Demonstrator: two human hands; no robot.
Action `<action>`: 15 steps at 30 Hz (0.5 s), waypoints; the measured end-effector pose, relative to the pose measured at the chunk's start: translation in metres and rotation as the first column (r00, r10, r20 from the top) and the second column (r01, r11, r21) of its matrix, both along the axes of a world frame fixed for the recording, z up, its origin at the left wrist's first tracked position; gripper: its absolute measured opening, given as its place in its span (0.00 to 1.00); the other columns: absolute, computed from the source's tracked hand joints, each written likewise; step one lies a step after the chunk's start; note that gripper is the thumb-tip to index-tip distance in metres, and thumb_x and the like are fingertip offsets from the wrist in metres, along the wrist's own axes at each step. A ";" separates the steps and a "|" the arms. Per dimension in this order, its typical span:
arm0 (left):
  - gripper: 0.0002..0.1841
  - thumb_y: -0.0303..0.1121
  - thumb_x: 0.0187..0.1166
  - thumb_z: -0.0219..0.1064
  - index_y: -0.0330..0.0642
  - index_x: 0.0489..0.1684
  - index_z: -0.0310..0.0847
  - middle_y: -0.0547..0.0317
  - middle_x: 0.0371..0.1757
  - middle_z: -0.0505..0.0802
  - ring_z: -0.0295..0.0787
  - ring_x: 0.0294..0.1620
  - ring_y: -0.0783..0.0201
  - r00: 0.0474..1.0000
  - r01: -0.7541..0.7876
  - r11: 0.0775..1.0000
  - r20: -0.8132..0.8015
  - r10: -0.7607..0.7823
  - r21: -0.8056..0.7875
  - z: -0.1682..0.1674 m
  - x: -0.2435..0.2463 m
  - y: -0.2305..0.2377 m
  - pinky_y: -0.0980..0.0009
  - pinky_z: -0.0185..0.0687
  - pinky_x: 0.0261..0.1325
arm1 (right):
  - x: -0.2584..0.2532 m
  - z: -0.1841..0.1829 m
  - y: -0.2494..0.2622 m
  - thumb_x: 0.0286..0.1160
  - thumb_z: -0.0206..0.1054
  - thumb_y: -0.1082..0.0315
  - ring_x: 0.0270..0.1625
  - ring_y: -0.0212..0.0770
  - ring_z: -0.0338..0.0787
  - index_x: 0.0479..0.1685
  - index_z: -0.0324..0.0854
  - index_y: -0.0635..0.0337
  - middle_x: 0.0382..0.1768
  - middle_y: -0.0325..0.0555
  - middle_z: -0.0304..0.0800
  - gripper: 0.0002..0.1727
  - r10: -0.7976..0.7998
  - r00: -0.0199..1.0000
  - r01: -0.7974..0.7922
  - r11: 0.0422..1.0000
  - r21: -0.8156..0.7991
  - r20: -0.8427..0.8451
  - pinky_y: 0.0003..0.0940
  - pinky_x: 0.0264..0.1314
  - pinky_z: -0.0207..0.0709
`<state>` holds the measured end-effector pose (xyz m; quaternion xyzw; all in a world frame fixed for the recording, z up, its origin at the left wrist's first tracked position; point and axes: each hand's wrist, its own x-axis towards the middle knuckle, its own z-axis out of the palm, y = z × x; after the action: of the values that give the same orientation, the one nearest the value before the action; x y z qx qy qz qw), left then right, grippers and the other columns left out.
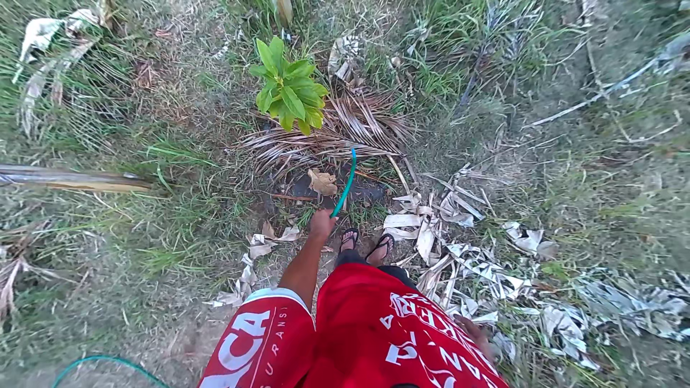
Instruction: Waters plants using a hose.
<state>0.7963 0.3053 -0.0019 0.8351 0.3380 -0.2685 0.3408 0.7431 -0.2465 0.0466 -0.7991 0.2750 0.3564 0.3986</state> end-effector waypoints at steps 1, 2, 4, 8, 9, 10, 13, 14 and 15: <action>0.18 0.41 0.84 0.66 0.46 0.66 0.87 0.45 0.65 0.92 0.86 0.70 0.44 1.000 0.000 1.000 -0.003 0.000 0.003 -0.001 -0.003 0.001 0.43 0.76 0.75 | -0.001 0.001 0.001 0.91 0.56 0.65 0.44 0.47 0.95 0.74 0.76 0.65 0.51 0.59 0.92 0.20 -0.004 1.000 0.004 1.000 -0.006 0.006 0.46 0.47 0.89; 0.17 0.41 0.84 0.65 0.47 0.65 0.88 0.45 0.63 0.92 0.86 0.69 0.44 1.000 0.001 1.000 -0.005 -0.001 0.006 -0.002 -0.006 0.001 0.43 0.77 0.74 | -0.001 0.002 0.003 0.91 0.57 0.65 0.43 0.47 0.95 0.73 0.77 0.65 0.50 0.59 0.93 0.19 -0.008 1.000 0.008 1.000 -0.013 0.015 0.46 0.46 0.89; 0.17 0.42 0.84 0.65 0.47 0.63 0.89 0.45 0.60 0.93 0.88 0.66 0.44 1.000 -0.007 1.000 -0.011 0.007 0.009 -0.002 -0.012 0.003 0.42 0.79 0.71 | 0.000 0.012 0.013 0.91 0.57 0.66 0.41 0.45 0.95 0.72 0.78 0.66 0.49 0.58 0.93 0.19 -0.020 1.000 0.020 0.999 -0.026 0.019 0.43 0.44 0.89; 0.16 0.42 0.84 0.65 0.45 0.62 0.89 0.44 0.57 0.94 0.89 0.63 0.45 1.000 -0.019 1.000 -0.016 0.020 0.010 -0.004 -0.025 0.006 0.42 0.79 0.70 | 0.001 0.015 0.017 0.92 0.56 0.67 0.41 0.45 0.94 0.72 0.78 0.65 0.50 0.57 0.92 0.18 -0.023 1.000 0.023 0.999 -0.033 0.004 0.44 0.43 0.88; 0.16 0.42 0.85 0.65 0.44 0.61 0.89 0.43 0.56 0.94 0.89 0.63 0.44 1.000 -0.022 1.000 -0.017 0.022 0.013 -0.004 -0.028 0.007 0.42 0.79 0.70 | 0.002 0.014 0.017 0.92 0.56 0.68 0.42 0.46 0.93 0.72 0.78 0.65 0.50 0.58 0.91 0.18 -0.022 1.000 0.022 0.999 -0.029 0.003 0.45 0.44 0.88; 0.17 0.43 0.85 0.64 0.44 0.60 0.89 0.43 0.56 0.94 0.89 0.63 0.44 0.999 -0.026 1.000 -0.023 0.026 0.014 -0.003 -0.030 0.007 0.41 0.79 0.70 | 0.002 0.012 0.017 0.91 0.56 0.68 0.42 0.47 0.93 0.72 0.78 0.65 0.50 0.58 0.92 0.18 -0.021 1.000 0.021 0.999 -0.028 0.010 0.45 0.44 0.87; 0.16 0.42 0.85 0.64 0.41 0.58 0.89 0.42 0.55 0.94 0.89 0.62 0.44 0.998 -0.056 0.998 -0.022 0.056 0.018 0.000 -0.037 0.008 0.43 0.78 0.70 | 0.000 0.007 0.016 0.91 0.56 0.68 0.42 0.47 0.94 0.72 0.78 0.66 0.50 0.59 0.92 0.18 -0.015 1.000 0.015 1.000 -0.021 0.013 0.46 0.43 0.88; 0.16 0.41 0.85 0.64 0.41 0.59 0.89 0.42 0.55 0.94 0.90 0.62 0.44 0.998 -0.067 0.997 -0.020 0.068 0.023 0.001 -0.039 0.008 0.43 0.78 0.70 | 0.000 0.008 0.017 0.91 0.56 0.68 0.43 0.48 0.94 0.72 0.78 0.65 0.50 0.60 0.92 0.18 -0.013 1.000 0.013 1.000 -0.019 0.008 0.47 0.44 0.89; 0.16 0.41 0.85 0.64 0.41 0.60 0.89 0.42 0.55 0.94 0.90 0.61 0.44 0.997 -0.074 0.997 -0.020 0.074 0.029 0.000 -0.042 0.009 0.43 0.78 0.70 | 0.000 0.011 0.020 0.91 0.56 0.68 0.43 0.47 0.94 0.72 0.78 0.66 0.51 0.60 0.91 0.18 -0.017 1.000 0.017 1.000 -0.019 0.007 0.46 0.44 0.88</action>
<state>0.7547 0.3144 -0.0015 0.8239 0.3763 -0.2598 0.3349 0.7433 -0.2269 0.0571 -0.8016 0.2836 0.3477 0.3950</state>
